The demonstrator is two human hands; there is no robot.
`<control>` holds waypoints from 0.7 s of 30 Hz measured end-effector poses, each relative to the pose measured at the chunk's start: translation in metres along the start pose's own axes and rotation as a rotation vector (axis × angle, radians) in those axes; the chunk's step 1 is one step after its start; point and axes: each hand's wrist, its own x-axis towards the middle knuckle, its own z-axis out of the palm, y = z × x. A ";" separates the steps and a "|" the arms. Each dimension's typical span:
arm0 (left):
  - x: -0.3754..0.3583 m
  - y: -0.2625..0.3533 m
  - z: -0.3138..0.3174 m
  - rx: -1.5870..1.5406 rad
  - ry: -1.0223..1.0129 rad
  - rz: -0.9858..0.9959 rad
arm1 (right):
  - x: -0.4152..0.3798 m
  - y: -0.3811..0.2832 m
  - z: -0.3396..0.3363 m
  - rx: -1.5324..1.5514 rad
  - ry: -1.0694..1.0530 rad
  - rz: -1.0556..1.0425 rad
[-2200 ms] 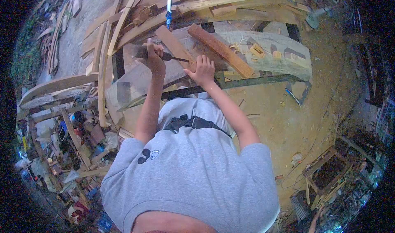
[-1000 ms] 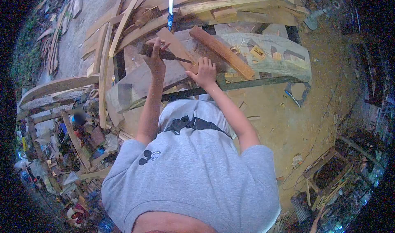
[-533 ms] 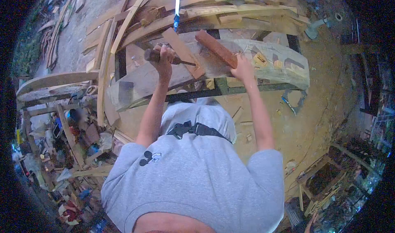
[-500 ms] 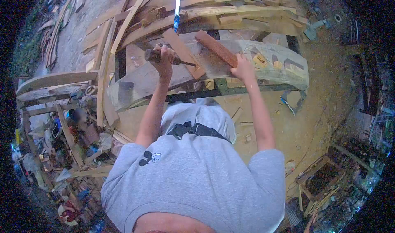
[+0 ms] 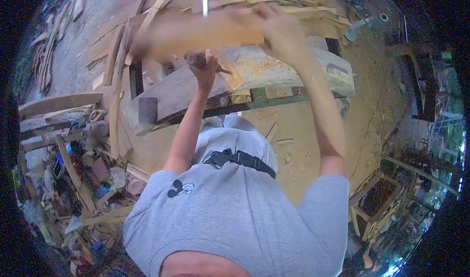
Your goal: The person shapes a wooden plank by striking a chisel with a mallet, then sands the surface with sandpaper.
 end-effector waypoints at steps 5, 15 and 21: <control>0.007 0.016 -0.003 -0.278 0.000 -0.298 | 0.016 -0.032 -0.025 -0.670 -0.105 -0.144; 0.000 0.015 0.008 -0.251 -0.026 -0.192 | -0.019 0.010 -0.007 -0.915 -0.139 -0.278; -0.003 0.005 0.006 -0.199 -0.145 -0.211 | -0.014 -0.014 0.002 0.161 0.471 0.187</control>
